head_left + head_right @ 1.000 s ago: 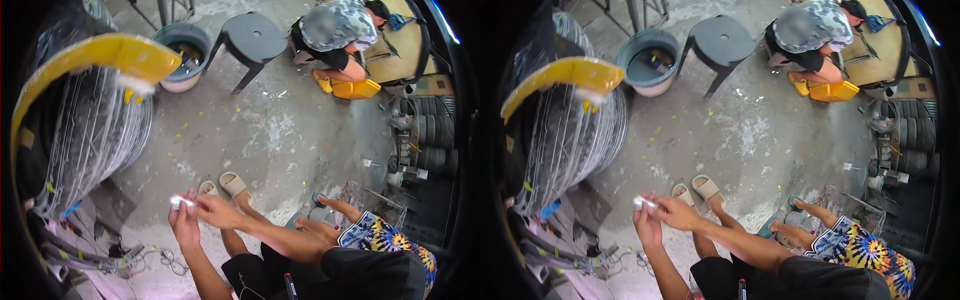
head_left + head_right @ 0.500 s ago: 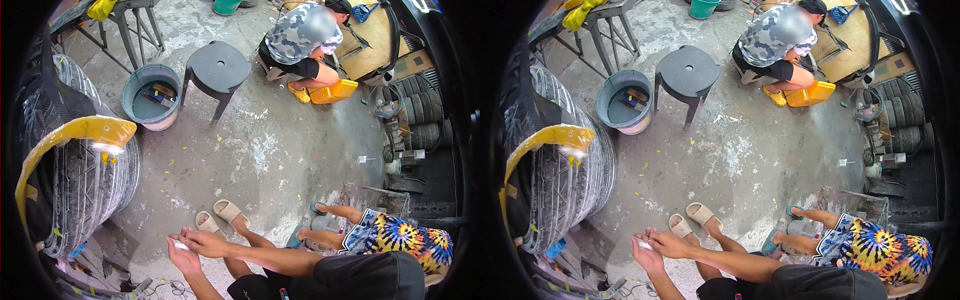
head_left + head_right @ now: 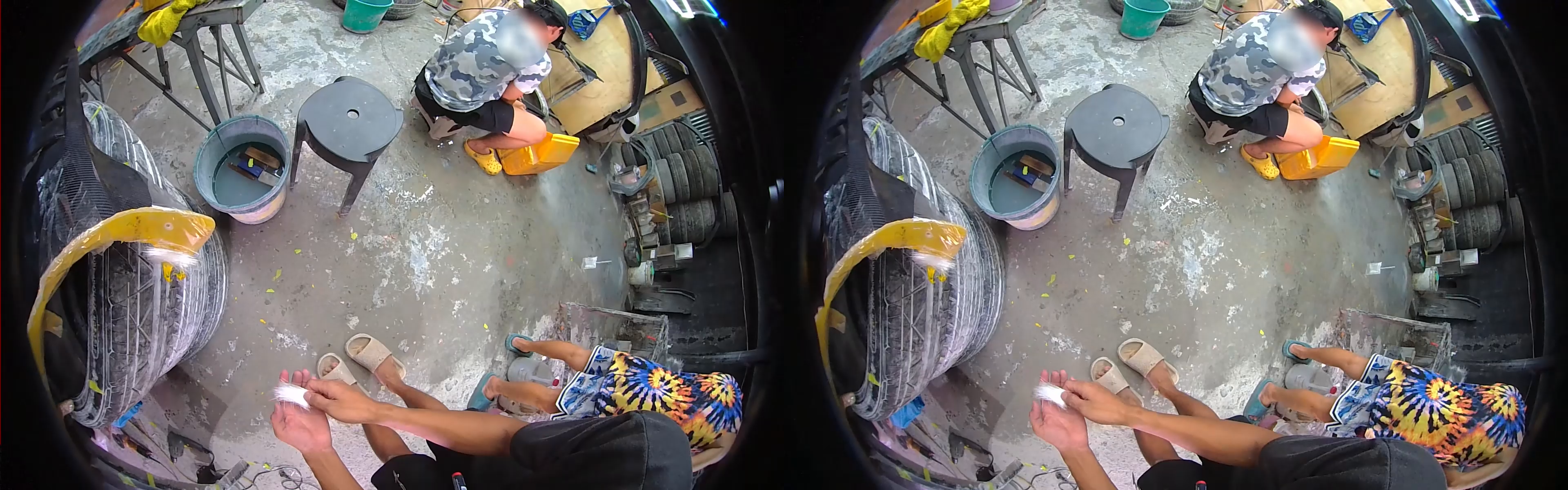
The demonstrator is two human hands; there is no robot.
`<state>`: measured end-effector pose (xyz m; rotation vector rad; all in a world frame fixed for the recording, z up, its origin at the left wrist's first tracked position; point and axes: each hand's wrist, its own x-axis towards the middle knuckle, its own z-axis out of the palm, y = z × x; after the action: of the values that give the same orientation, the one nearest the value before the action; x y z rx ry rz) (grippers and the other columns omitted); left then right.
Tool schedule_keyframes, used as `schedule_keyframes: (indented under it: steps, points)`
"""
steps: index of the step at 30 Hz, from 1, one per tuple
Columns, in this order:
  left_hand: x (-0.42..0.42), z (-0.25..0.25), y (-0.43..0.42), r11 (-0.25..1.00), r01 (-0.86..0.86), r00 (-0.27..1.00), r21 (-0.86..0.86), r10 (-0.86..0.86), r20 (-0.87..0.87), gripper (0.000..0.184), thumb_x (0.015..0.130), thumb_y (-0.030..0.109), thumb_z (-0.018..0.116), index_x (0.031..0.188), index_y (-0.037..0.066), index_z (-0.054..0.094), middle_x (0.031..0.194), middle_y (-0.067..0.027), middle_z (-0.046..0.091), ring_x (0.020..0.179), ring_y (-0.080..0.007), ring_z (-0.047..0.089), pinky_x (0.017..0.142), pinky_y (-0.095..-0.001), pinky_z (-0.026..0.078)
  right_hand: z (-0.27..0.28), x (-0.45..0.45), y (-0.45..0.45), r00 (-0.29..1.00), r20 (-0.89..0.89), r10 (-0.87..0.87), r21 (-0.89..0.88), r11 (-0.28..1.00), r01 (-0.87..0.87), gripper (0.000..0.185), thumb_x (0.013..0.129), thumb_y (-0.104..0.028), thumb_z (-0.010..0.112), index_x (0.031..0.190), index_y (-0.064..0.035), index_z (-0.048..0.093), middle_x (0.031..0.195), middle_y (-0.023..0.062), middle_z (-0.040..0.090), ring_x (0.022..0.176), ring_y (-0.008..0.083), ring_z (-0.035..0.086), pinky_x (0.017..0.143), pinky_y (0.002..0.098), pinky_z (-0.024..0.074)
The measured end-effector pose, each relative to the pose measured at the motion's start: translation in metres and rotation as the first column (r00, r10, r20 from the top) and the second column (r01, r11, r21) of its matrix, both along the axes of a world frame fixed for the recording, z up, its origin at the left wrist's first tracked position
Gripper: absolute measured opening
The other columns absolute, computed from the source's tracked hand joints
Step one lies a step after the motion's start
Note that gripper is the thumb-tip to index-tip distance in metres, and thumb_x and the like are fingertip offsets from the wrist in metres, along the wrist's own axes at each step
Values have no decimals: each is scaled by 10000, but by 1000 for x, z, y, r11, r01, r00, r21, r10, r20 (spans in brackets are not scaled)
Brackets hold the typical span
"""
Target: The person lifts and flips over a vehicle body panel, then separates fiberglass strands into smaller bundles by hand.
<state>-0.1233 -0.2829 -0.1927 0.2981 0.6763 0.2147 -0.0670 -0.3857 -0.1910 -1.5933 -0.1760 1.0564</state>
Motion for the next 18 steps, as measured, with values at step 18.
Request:
schedule_keyframes:
  steps: [18]
  points:
    - [14, -17, -10, 995, -96, 958, -13, 89, -272, 328, 1015, 343, 365, 918, 59, 498, 689, -50, 475, 851, -261, 572, 824, -376, 458, -26, -19, -5, 994, 33, -101, -71, 992, 103, 138, 892, -98, 549, 803, 7, 559, 697, 44, 471, 626, 104, 428, 563, 265, 369]
